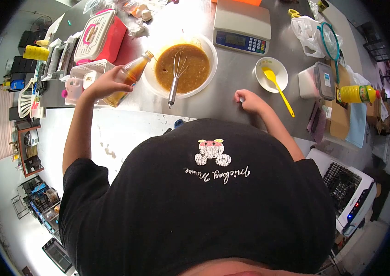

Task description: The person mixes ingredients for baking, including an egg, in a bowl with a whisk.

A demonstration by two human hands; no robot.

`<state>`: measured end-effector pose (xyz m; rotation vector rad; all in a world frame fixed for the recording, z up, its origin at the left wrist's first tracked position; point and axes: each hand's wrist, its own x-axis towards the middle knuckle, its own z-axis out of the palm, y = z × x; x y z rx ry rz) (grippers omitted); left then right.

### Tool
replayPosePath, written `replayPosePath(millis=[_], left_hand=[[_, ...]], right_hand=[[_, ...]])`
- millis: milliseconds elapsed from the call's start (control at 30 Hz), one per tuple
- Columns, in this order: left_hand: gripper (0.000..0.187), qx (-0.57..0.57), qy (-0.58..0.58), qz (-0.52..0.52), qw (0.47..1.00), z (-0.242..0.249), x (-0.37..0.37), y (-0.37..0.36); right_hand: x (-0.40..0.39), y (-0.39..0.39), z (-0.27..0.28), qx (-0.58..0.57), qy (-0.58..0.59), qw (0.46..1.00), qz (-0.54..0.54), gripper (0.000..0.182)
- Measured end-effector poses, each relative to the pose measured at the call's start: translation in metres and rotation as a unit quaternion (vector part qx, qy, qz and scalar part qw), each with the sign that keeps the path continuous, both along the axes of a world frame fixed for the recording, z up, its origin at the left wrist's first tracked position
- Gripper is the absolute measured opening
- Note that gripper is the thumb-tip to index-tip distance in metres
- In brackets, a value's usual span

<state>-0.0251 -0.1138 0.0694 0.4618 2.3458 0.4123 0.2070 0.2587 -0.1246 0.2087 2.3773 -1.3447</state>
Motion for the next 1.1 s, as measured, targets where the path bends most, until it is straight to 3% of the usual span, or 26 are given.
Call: replayPosePath(millis=[267, 367, 600, 800, 900, 1000, 1067, 1100], left_hand=[[0.086, 0.205, -0.029, 0.083, 0.975, -0.019, 0.016, -0.012], [0.084, 0.222, -0.029, 0.081, 0.971, -0.020, 0.023, -0.013], [0.083, 0.204, -0.039, 0.090, 0.974, -0.023, 0.026, -0.019], [0.080, 0.254, -0.046, 0.093, 0.962, -0.033, 0.028, -0.023], [0.079, 0.290, -0.043, 0.094, 0.951, -0.031, 0.037, -0.020], [0.086, 0.356, 0.016, 0.074, 0.931, -0.030, 0.055, -0.008], [0.088, 0.399, -0.072, 0.101, 0.908, -0.017, 0.073, 0.008], [0.089, 0.407, -0.002, 0.051, 0.912, -0.038, 0.070, 0.003]], right_hand=[[-0.001, 0.001, -0.011, -0.048, 0.023, 0.999, 0.012, 0.024], [-0.004, -0.003, 0.012, 0.014, -0.007, 0.999, 0.032, 0.025], [-0.007, -0.003, 0.015, 0.022, -0.024, 0.999, 0.040, 0.024], [-0.005, -0.007, 0.017, 0.013, -0.017, 1.000, 0.019, 0.029], [-0.011, -0.009, 0.027, 0.018, 0.026, 0.998, 0.053, 0.030], [-0.032, -0.034, 0.088, 0.015, 0.235, 0.972, -0.003, 0.033], [-0.046, -0.055, 0.132, -0.018, 0.321, 0.947, -0.020, 0.032], [-0.052, -0.066, 0.155, -0.024, 0.357, 0.933, -0.023, 0.032]])
